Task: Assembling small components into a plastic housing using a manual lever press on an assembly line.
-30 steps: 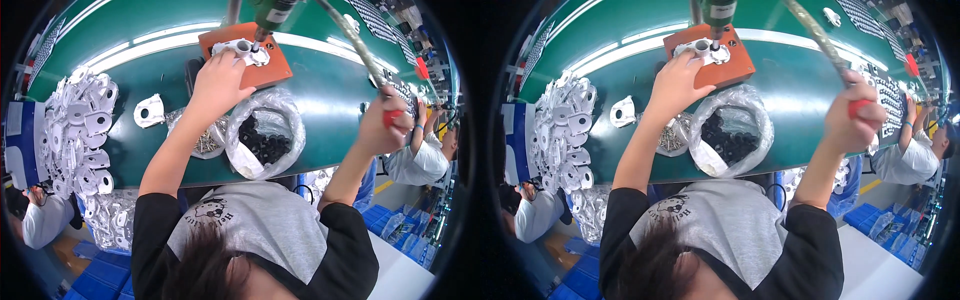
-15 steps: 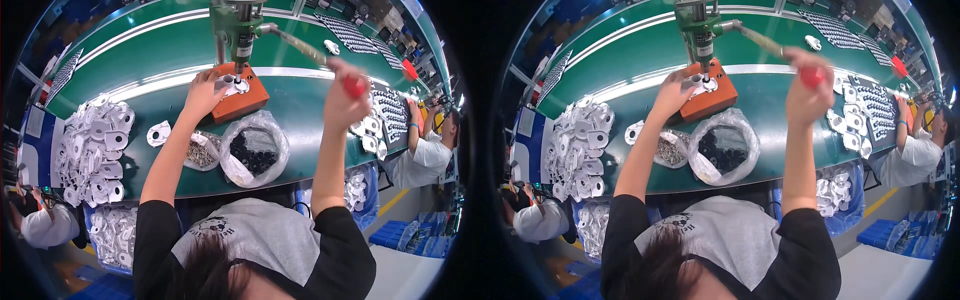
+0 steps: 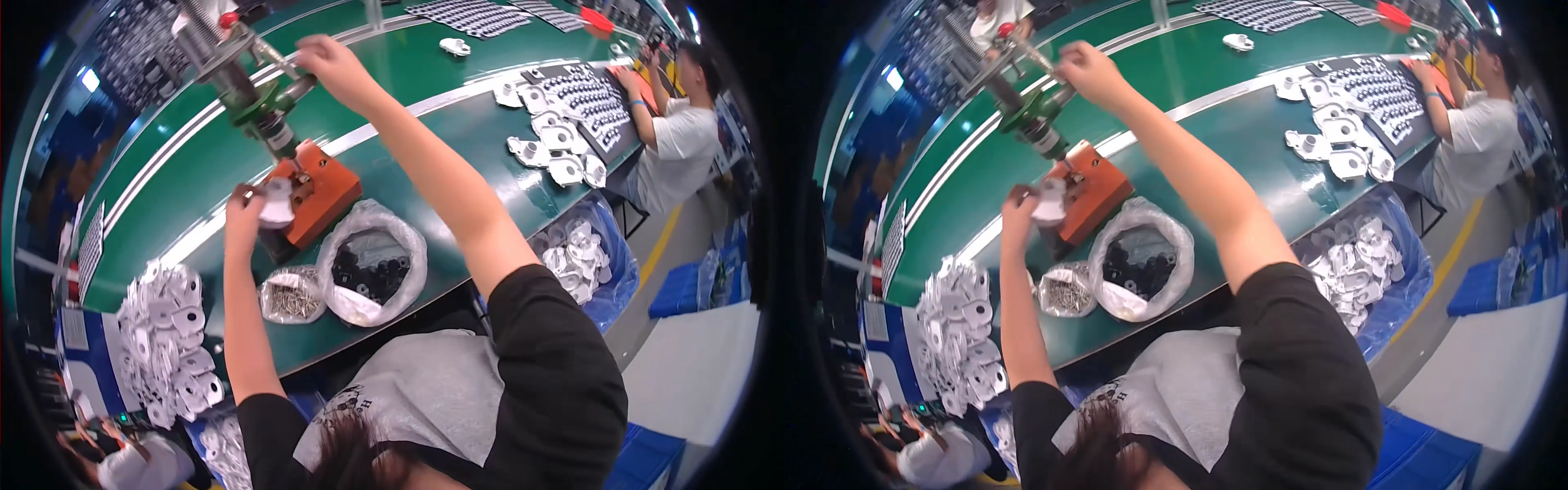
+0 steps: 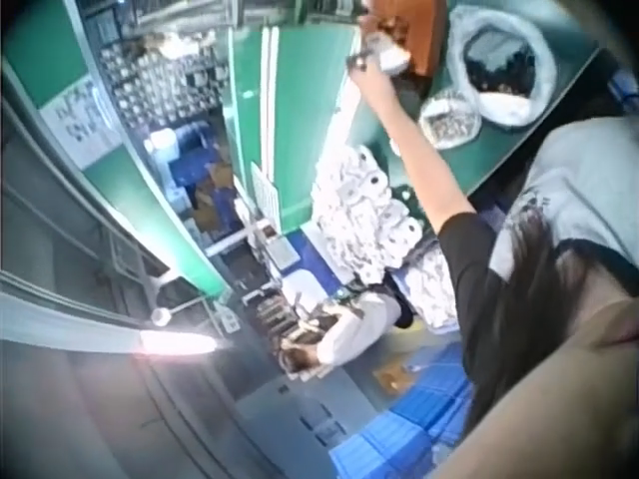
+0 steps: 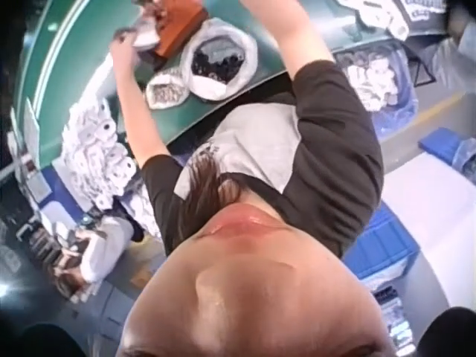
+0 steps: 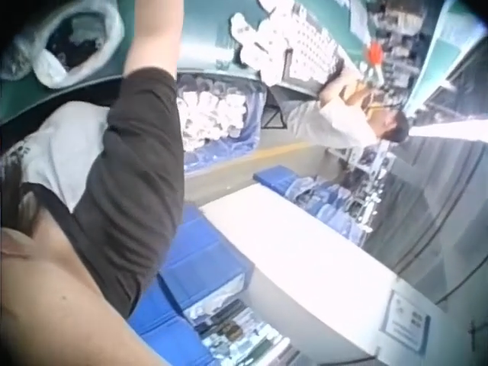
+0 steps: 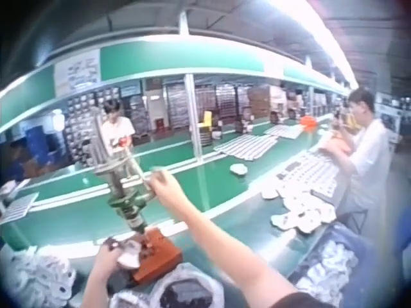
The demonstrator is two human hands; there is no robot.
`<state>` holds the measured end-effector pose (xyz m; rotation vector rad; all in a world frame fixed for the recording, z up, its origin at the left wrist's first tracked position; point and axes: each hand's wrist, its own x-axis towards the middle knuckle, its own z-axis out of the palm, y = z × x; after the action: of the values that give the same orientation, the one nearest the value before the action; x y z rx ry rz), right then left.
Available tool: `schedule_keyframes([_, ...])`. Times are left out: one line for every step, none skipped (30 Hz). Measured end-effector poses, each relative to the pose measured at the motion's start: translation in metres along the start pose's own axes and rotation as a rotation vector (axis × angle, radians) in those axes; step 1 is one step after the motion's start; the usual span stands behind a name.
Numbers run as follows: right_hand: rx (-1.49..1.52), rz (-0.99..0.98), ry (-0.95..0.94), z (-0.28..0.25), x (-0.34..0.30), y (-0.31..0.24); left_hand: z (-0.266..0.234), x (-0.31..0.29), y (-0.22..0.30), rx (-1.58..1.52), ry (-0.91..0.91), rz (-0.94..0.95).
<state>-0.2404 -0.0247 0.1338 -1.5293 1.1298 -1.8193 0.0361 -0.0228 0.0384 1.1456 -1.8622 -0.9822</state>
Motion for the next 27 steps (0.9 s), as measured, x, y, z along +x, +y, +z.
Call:
schedule_keyframes([-0.197,-0.044,0.023,-0.027,-0.032,0.002,-0.003,-0.003,-0.001,-0.175,0.066,-0.121])
schedule_keyframes([-0.461,-0.155,0.103,-0.058,-0.068,0.006,-0.004,-0.002,-0.005,-0.236,0.138,-0.153])
schedule_keyframes([-0.723,-0.220,0.160,-0.094,-0.103,0.028,-0.009,-0.001,-0.012,-0.295,0.226,-0.191])
schedule_keyframes([-0.943,-0.167,0.206,-0.126,-0.139,0.039,-0.018,0.007,-0.033,-0.174,0.262,-0.146])
schedule_keyframes([-1.126,-0.042,0.273,-0.152,-0.169,0.041,-0.012,0.012,-0.040,-0.252,0.283,-0.079])
schedule_keyframes([-1.254,-0.035,0.320,-0.184,-0.200,0.049,-0.007,0.025,-0.050,-0.325,0.313,-0.010])
schedule_keyframes([-1.341,0.023,0.308,-0.197,-0.211,0.050,-0.020,0.045,-0.096,-0.403,0.260,0.166])
schedule_keyframes([-1.501,0.028,0.264,-0.190,-0.207,0.035,-0.059,0.075,-0.192,0.254,0.273,0.627])
schedule_keyframes([-1.570,0.097,0.342,-0.220,-0.230,0.039,-0.020,0.079,-0.116,0.531,0.190,0.633])
schedule_keyframes([-1.573,0.315,0.414,-0.227,-0.232,0.032,-0.024,0.077,-0.084,0.800,0.129,0.742])
schedule_keyframes([-1.685,0.355,0.346,-0.256,-0.236,0.044,-0.007,0.080,-0.081,0.350,0.301,0.285])
schedule_keyframes([-1.798,0.367,0.443,-0.261,-0.240,0.052,-0.003,0.073,-0.061,0.181,0.320,0.125])
schedule_keyframes([-1.900,0.255,0.471,-0.291,-0.253,0.076,-0.004,0.069,-0.040,0.235,0.277,0.079])
schedule_keyframes([-1.910,0.568,0.423,-0.289,-0.248,0.082,-0.012,0.061,-0.037,0.132,0.207,0.037])
schedule_keyframes([-1.873,0.546,0.429,-0.298,-0.250,0.089,-0.018,0.043,-0.023,0.089,0.227,0.013])
schedule_keyframes([-1.818,0.440,0.428,-0.313,-0.256,0.095,-0.018,0.022,-0.005,0.042,0.229,-0.005])
schedule_keyframes([-1.796,0.440,0.434,-0.311,-0.255,0.097,-0.030,0.004,-0.005,0.092,0.234,0.046])
schedule_keyframes([-1.776,0.446,0.441,-0.302,-0.252,0.093,-0.045,-0.016,-0.010,0.198,0.301,0.039])
schedule_keyframes([-1.698,0.344,0.392,-0.295,-0.250,0.087,-0.061,-0.033,-0.016,0.299,0.357,0.036])
schedule_keyframes([-1.517,0.247,0.342,-0.292,-0.249,0.087,-0.083,-0.049,-0.025,0.438,0.426,0.008])
schedule_keyframes([-1.337,0.152,0.293,-0.288,-0.248,0.086,-0.108,-0.064,-0.051,0.574,0.530,0.047])
schedule_keyframes([-1.346,0.139,0.216,-0.266,-0.240,0.072,-0.139,-0.079,-0.070,0.798,0.580,0.082])
schedule_keyframes([-1.317,0.156,0.170,-0.263,-0.242,0.071,-0.160,-0.084,-0.067,0.901,0.527,-0.156])
schedule_keyframes([-1.273,0.164,0.117,-0.259,-0.240,0.074,-0.173,-0.092,-0.071,1.112,0.576,-0.215])
schedule_keyframes([-1.235,0.142,0.098,-0.251,-0.238,0.074,-0.186,-0.095,-0.076,1.320,0.619,-0.272])
schedule_keyframes([-1.163,0.122,0.069,-0.249,-0.236,0.077,-0.201,-0.098,-0.087,1.410,0.583,-0.257])
schedule_keyframes([-1.091,0.102,0.041,-0.247,-0.234,0.078,-0.214,-0.100,-0.100,1.498,0.545,-0.241])
